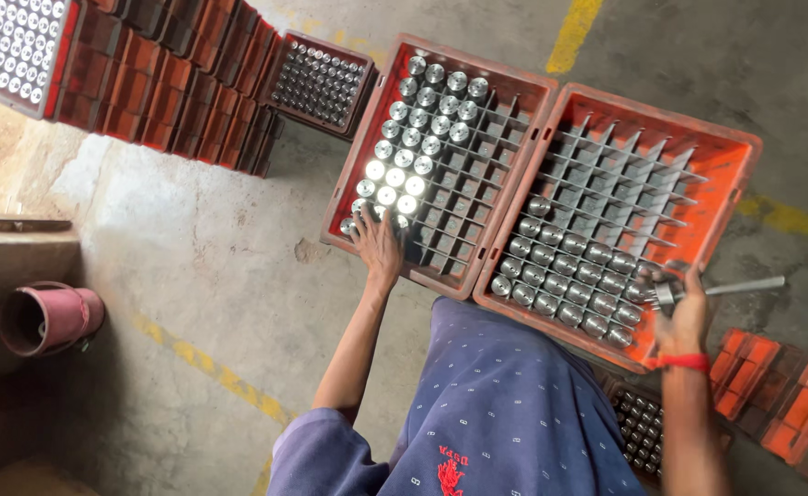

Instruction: The person transfers small cylindrical metal parts from one orange crate to another, placing them into a grid-like tray. They repeatedly pick up parts and arrange them in rows, occasionally moving between crates.

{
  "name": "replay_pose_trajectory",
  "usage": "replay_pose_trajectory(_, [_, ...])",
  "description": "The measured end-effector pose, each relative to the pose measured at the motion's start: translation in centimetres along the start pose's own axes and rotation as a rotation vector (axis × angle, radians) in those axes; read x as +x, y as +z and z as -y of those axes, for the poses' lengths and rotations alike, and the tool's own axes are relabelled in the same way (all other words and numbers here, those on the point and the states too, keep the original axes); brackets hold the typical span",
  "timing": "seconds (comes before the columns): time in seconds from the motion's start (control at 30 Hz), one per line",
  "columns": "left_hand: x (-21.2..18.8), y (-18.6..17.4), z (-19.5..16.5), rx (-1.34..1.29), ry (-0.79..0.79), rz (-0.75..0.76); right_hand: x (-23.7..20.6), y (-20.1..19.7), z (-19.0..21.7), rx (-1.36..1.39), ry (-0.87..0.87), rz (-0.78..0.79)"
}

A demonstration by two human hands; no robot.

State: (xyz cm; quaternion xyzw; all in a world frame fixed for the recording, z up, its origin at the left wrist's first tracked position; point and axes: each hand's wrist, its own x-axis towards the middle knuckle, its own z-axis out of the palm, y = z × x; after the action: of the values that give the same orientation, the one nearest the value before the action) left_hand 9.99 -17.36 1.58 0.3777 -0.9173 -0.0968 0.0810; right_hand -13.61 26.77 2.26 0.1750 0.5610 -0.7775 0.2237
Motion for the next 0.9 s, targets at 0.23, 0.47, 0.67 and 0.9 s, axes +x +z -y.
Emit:
replay_pose_trajectory(0.23, [0.8, 0.1, 0.4, 0.134, 0.049, 0.182, -3.4, 2.1, -7.6, 0.338, 0.408, 0.236])
replay_pose_trajectory(0.47, [0.9, -8.6, 1.0, -0.585, 0.14, -0.015, -8.0, 1.7, -9.4, 0.042, 0.341, 0.217])
replay_pose_trajectory(0.67, [0.3, -6.7, -7.7, -1.146, -0.142, 0.316, -8.1, 4.1, -8.0, 0.1, 0.303, 0.109])
replay_pose_trajectory(0.9, [-9.0, -1.1, -20.3, -0.83, 0.24, 0.583, -7.8, 8.3, -4.4, 0.228, -0.008, 0.144])
